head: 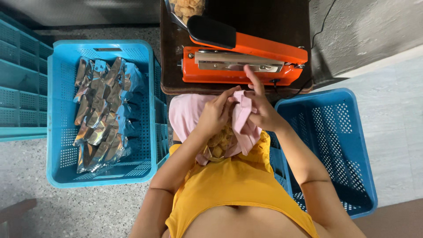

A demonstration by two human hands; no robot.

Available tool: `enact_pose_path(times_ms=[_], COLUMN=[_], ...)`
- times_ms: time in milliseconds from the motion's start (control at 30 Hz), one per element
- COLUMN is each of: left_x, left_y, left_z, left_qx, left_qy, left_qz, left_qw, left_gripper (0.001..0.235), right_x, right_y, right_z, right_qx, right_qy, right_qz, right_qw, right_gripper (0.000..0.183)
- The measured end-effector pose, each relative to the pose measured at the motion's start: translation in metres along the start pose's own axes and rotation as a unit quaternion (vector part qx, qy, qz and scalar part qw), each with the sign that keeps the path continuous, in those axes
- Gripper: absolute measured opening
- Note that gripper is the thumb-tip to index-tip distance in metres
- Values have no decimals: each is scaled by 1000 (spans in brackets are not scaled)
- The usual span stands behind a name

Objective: The person fills clear plastic bags with snacks, wipes the edges with a pink cloth, and seals them using an orange heat sealer. The sealed bags are then placed into a blue basket.

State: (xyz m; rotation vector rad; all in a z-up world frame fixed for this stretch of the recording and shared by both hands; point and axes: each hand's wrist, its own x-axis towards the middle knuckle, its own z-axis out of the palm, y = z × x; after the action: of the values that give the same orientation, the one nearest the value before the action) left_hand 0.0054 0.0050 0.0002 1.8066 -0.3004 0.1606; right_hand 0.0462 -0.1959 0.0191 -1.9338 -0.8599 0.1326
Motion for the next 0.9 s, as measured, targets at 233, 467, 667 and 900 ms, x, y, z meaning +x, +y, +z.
enact_pose_path(times_ms=[233, 467, 667, 900], left_x=[6, 7, 1, 2], left_y=[-10, -10, -33, -16], left_z=[6, -2, -24, 1], left_qx=[-46, 80, 208, 194], left_qy=[43, 41, -55, -45], left_qz=[-62, 61, -22, 52], left_qw=[996, 994, 976, 979], left_gripper=[25, 43, 30, 34], right_x=[-7, -33, -36, -2], right_y=[3, 38, 54, 1], right_z=[-3, -8, -8, 7], right_qx=[-413, -473, -182, -312], right_qy=[-6, 4, 123, 20], right_qz=[-38, -21, 82, 51], right_qw=[910, 881, 972, 949], right_gripper=[25, 22, 26, 41])
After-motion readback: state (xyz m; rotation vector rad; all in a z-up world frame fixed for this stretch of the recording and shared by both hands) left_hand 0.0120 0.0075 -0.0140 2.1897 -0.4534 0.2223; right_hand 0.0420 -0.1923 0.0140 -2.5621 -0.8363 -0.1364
